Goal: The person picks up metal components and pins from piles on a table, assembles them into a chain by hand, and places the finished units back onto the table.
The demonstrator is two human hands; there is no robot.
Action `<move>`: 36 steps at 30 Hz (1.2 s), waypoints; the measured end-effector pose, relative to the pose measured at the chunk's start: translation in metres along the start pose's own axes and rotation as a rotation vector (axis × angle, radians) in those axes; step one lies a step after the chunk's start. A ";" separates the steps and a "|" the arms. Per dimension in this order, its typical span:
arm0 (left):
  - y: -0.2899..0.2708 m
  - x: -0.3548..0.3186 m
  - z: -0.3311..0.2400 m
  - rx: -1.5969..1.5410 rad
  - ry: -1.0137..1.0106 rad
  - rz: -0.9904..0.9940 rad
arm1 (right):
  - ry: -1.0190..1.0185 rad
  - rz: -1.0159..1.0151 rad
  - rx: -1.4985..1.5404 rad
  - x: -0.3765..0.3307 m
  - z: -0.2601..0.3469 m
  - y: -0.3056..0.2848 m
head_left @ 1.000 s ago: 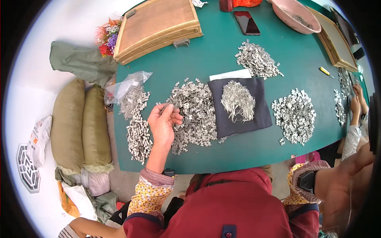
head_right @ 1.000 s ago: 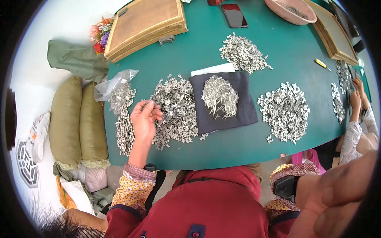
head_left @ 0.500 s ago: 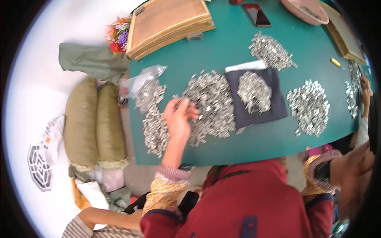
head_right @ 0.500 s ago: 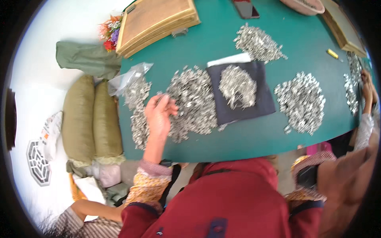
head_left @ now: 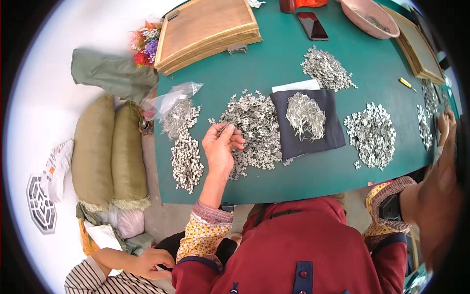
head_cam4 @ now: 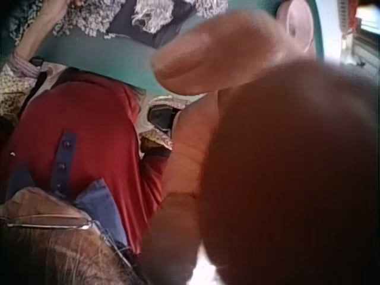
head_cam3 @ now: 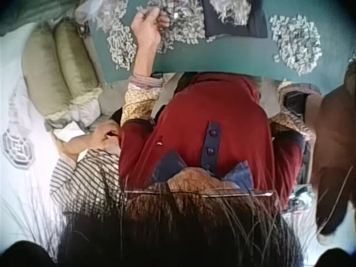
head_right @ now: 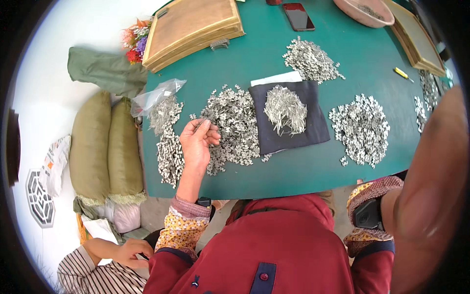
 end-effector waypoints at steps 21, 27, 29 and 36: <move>0.035 -0.099 0.013 0.568 0.051 0.387 | 0.098 0.259 -0.354 -0.116 -0.101 0.044; 0.017 -0.084 0.021 0.152 -0.152 0.260 | 0.119 0.183 -0.452 -0.136 -0.154 0.065; 0.014 -0.079 0.021 0.079 -0.190 0.241 | 0.088 0.178 -0.402 -0.146 -0.170 0.074; 0.002 -0.065 0.035 -0.086 -0.258 0.275 | 0.073 0.209 -0.527 -0.162 -0.191 0.098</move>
Point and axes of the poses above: each hand's wrist, its own x-axis towards the middle knuckle, its own y-axis out of the palm, z = x × y, the point moved 2 cm from there along x, towards the middle knuckle, and after that the axes turned 14 degrees about -y, right-handed, at the moved point
